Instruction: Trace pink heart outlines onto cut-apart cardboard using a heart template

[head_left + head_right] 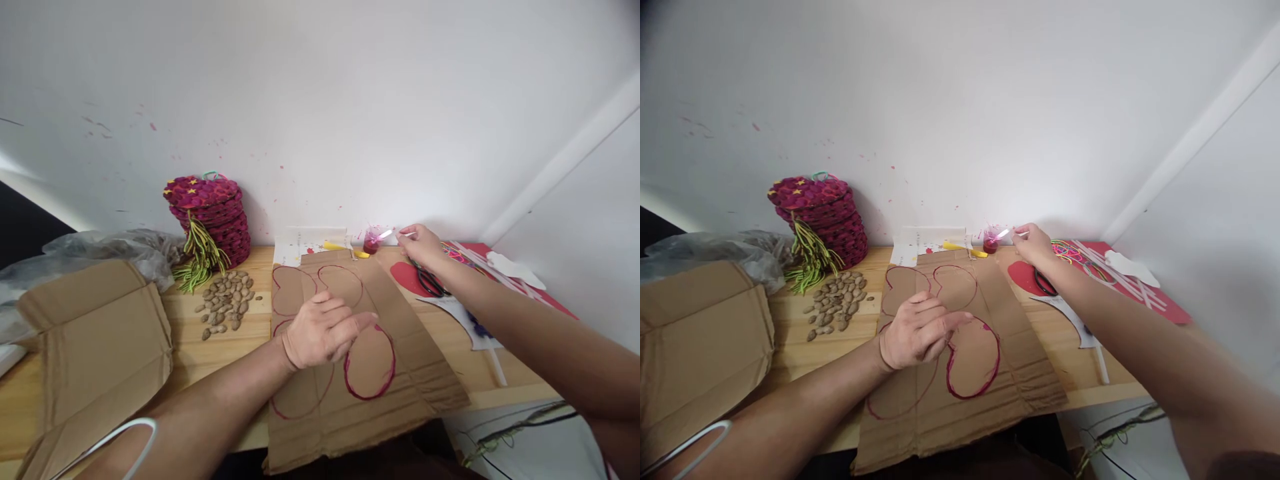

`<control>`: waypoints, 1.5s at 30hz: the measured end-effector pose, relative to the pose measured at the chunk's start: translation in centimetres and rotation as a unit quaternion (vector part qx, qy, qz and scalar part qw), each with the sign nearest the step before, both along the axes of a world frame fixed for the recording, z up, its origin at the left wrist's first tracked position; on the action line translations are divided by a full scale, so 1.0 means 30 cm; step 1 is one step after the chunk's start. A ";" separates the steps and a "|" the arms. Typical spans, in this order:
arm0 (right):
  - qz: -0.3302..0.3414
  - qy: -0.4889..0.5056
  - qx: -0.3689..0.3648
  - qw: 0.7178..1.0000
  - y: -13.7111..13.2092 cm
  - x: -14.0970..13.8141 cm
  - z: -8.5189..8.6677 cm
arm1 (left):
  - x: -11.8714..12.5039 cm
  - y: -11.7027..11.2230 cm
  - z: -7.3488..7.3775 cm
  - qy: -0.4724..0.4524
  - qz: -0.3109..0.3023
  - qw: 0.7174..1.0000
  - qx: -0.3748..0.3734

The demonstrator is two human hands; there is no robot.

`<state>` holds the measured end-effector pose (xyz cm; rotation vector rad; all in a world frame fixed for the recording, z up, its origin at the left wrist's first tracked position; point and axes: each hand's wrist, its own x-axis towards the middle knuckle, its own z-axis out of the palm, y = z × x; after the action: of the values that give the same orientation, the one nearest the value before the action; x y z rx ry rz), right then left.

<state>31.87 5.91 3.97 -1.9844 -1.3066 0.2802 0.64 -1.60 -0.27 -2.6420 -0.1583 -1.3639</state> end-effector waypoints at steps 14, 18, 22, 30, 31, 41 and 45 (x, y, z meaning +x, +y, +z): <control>0.299 -0.162 -0.213 0.916 -0.455 -0.307 -0.024 | -0.002 0.033 -0.030 -0.030 0.044 0.993 -0.102; 0.281 -0.186 -0.235 0.911 -0.440 -0.335 -0.049 | -0.003 0.033 -0.028 -0.021 0.047 0.994 -0.098; 0.261 -0.191 -0.241 0.915 -0.439 -0.352 -0.049 | -0.003 0.034 -0.027 -0.016 0.048 0.994 -0.095; 0.241 -0.079 -0.238 0.938 -0.427 -0.349 -0.046 | 0.000 0.036 -0.034 -0.016 0.054 0.993 -0.101; 0.244 -0.070 -0.235 0.938 -0.426 -0.348 -0.050 | 0.000 0.037 -0.035 -0.015 0.056 0.993 -0.101; 0.255 0.161 -0.214 0.929 -0.396 -0.245 0.009 | 0.001 0.051 -0.041 -0.043 0.070 0.984 -0.158; 0.176 0.278 -0.139 0.934 -0.397 -0.124 0.077 | -0.003 0.056 -0.036 -0.066 0.056 0.981 -0.173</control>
<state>28.16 -6.01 6.26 -1.6841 -1.2751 1.1660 0.55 0.08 -1.35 -2.7553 -0.6042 -1.5981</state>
